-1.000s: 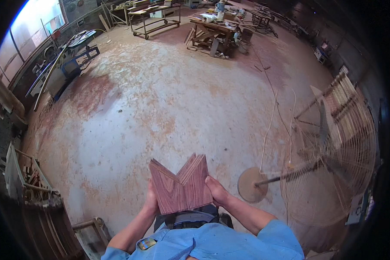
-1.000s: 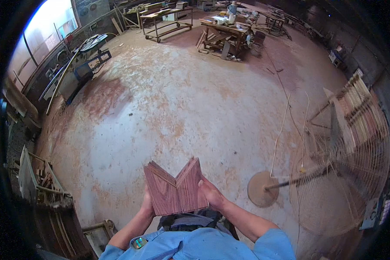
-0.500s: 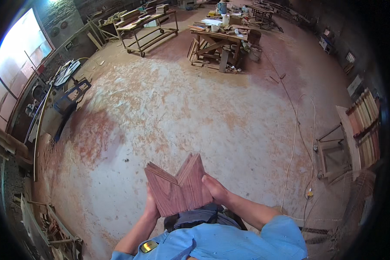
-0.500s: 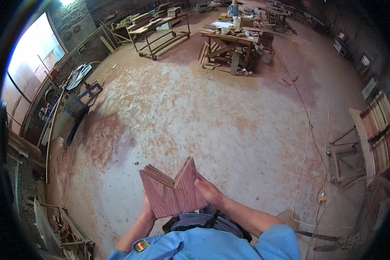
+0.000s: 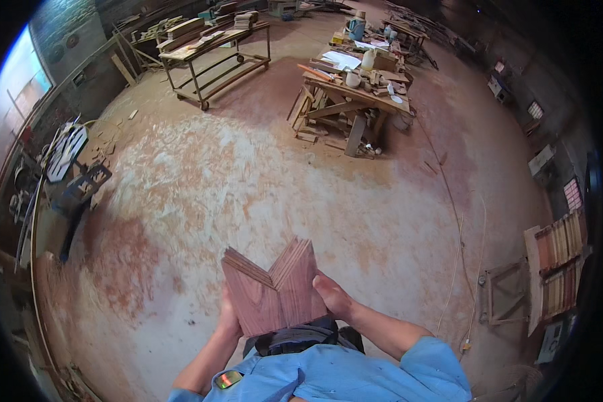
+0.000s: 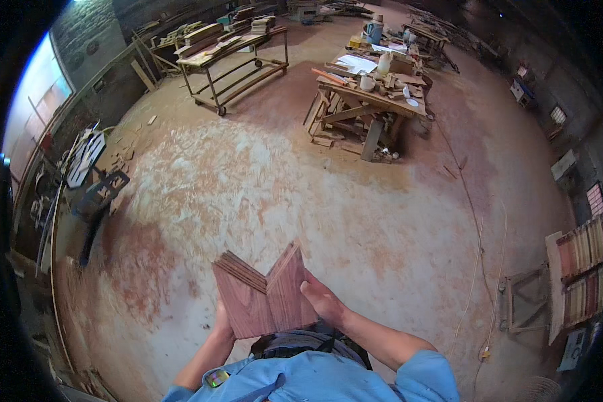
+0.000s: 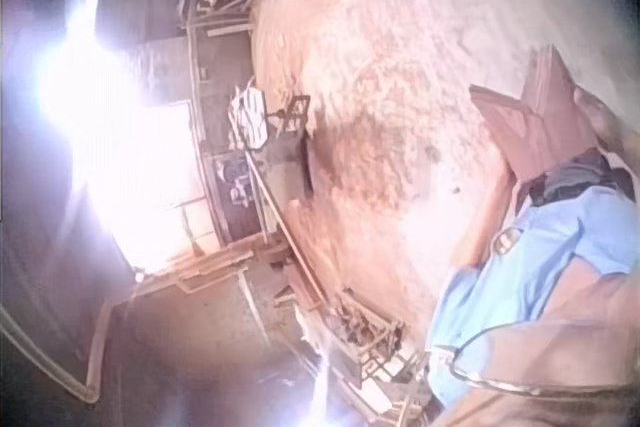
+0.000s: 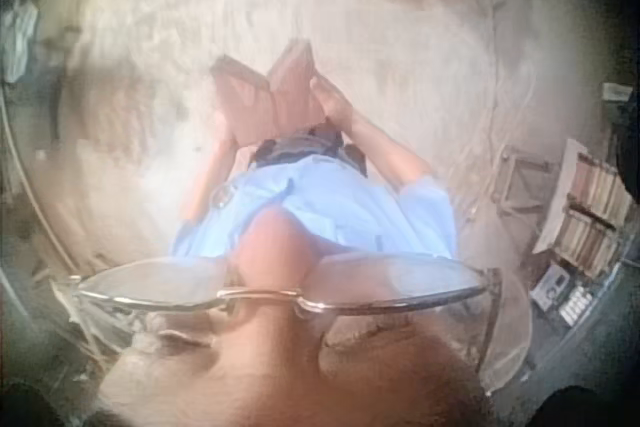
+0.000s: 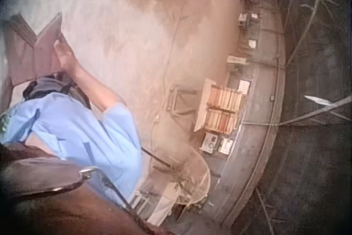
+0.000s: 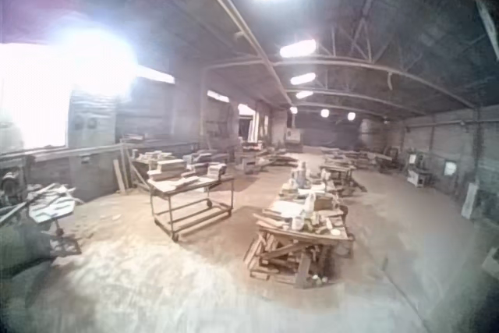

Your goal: The person uses a hammer to separate a stack of small wooden pieces on a workbench, then carries them to a spindle sander. They repeatedly feed the pieces through the sander, turning them over to smooth multiple edges, and place the finished pieces into a nearby stack.

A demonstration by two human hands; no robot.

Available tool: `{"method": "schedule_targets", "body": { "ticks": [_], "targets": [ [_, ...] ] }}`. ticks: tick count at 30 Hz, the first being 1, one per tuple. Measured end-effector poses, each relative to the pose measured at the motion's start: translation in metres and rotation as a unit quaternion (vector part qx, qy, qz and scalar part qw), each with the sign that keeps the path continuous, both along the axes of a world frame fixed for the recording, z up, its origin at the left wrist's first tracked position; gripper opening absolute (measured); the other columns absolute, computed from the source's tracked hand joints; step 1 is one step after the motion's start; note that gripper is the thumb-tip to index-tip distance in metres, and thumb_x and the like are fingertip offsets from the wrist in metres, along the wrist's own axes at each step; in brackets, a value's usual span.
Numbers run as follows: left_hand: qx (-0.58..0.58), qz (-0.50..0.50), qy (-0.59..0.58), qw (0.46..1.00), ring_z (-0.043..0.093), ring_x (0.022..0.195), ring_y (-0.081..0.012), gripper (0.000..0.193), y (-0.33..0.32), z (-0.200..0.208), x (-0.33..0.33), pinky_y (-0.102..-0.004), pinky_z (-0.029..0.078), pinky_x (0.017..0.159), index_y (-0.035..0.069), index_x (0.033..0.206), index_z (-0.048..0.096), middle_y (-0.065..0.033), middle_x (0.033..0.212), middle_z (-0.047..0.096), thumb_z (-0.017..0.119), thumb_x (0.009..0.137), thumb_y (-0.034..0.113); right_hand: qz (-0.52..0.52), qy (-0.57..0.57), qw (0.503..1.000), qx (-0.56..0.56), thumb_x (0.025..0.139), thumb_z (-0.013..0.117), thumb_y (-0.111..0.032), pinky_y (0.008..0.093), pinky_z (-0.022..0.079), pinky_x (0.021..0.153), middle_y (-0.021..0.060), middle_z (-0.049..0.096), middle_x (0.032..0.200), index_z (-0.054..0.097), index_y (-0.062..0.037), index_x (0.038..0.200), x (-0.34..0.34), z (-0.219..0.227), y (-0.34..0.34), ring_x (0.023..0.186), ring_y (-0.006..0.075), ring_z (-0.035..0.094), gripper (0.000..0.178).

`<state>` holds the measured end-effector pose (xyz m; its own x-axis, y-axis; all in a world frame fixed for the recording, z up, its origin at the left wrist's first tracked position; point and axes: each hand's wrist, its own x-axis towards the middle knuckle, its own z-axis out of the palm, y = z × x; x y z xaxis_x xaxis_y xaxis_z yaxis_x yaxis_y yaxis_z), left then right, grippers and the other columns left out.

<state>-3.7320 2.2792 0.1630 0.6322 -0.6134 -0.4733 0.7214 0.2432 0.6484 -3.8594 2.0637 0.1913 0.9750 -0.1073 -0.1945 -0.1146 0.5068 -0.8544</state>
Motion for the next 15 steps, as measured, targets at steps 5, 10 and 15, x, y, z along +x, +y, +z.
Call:
{"method": "schedule_targets", "body": {
  "ticks": [5, 10, 15],
  "targets": [
    [-0.001, -0.055, -0.035, 0.998, 0.052, 0.128, -0.0287, 0.085, -0.121, 0.011, 0.177, -0.0458, 0.043, 0.109, 0.005, 0.15, 0.037, -0.0122, 0.143, 0.051, 0.03, 0.097, 0.071, -0.053, 0.003, 0.998, 0.042, 0.103, 0.047, -0.048, 0.0376, 0.02, 0.12, 0.0088, 0.028, 0.16, 0.014, -0.0006, 0.157, 0.151, -0.016, -0.102, 0.146, 0.0204, 0.026, 0.079],
    [0.039, -0.067, -0.032, 0.996, 0.051, 0.13, -0.029, 0.084, -0.231, 0.002, 0.357, -0.0459, 0.043, 0.109, 0.007, 0.15, 0.036, -0.0123, 0.145, 0.049, 0.029, 0.097, 0.072, -0.042, -0.042, 0.996, 0.07, 0.102, 0.048, -0.05, 0.0378, 0.021, 0.12, 0.009, 0.029, 0.159, 0.013, -0.0012, 0.157, 0.335, -0.03, -0.216, 0.145, 0.0207, 0.028, 0.082],
    [0.078, -0.037, -0.029, 0.996, 0.048, 0.133, -0.0299, 0.084, -0.322, 0.027, 0.521, -0.0465, 0.043, 0.109, 0.008, 0.151, 0.036, -0.0126, 0.146, 0.048, 0.028, 0.097, 0.072, -0.01, -0.045, 0.996, 0.077, 0.102, 0.048, -0.051, 0.0373, 0.022, 0.119, 0.0092, 0.028, 0.16, 0.014, -0.0011, 0.157, 0.517, -0.011, -0.314, 0.145, 0.0207, 0.028, 0.082]
  ]
}}
